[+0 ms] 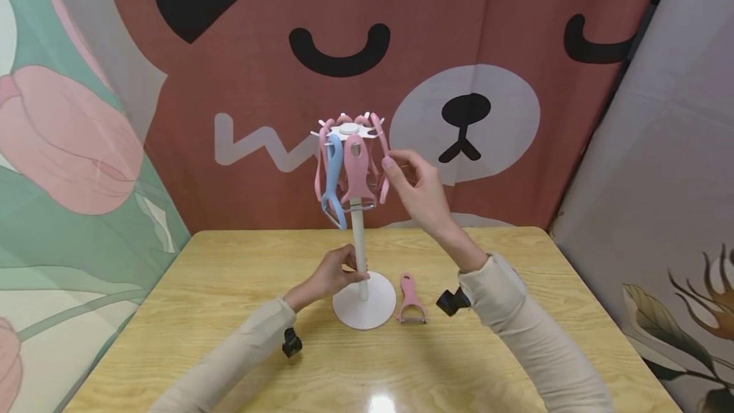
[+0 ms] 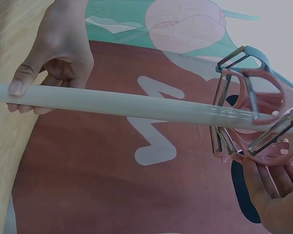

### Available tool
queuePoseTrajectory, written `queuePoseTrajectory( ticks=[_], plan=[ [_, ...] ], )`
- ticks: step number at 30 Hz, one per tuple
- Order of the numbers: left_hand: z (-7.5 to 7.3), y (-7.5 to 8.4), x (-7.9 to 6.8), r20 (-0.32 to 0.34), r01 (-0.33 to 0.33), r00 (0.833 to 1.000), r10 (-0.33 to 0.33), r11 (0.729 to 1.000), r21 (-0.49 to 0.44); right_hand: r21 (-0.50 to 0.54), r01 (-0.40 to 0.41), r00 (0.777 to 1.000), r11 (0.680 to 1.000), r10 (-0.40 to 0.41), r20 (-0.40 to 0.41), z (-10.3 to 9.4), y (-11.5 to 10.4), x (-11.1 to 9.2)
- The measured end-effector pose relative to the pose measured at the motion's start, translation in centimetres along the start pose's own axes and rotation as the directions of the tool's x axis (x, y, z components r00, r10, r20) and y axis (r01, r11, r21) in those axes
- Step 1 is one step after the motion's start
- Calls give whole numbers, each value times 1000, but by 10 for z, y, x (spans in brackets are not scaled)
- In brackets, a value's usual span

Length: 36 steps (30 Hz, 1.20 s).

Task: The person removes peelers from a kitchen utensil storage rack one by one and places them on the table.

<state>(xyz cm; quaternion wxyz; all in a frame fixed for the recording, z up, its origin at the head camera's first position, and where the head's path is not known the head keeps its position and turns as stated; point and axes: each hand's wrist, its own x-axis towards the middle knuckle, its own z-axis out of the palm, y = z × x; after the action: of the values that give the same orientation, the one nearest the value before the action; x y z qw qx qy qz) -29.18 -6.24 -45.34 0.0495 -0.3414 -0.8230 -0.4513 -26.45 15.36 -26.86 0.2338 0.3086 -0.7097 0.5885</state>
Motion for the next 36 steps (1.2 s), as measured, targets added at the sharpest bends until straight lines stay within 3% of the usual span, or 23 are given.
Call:
queuePoseTrajectory(
  ticks=[36],
  plan=[
    [0,0,-1,9,-1,1000,1,1000,12,-4,15,1000,1000,-16,-18,-4,0,-1]
  ],
)
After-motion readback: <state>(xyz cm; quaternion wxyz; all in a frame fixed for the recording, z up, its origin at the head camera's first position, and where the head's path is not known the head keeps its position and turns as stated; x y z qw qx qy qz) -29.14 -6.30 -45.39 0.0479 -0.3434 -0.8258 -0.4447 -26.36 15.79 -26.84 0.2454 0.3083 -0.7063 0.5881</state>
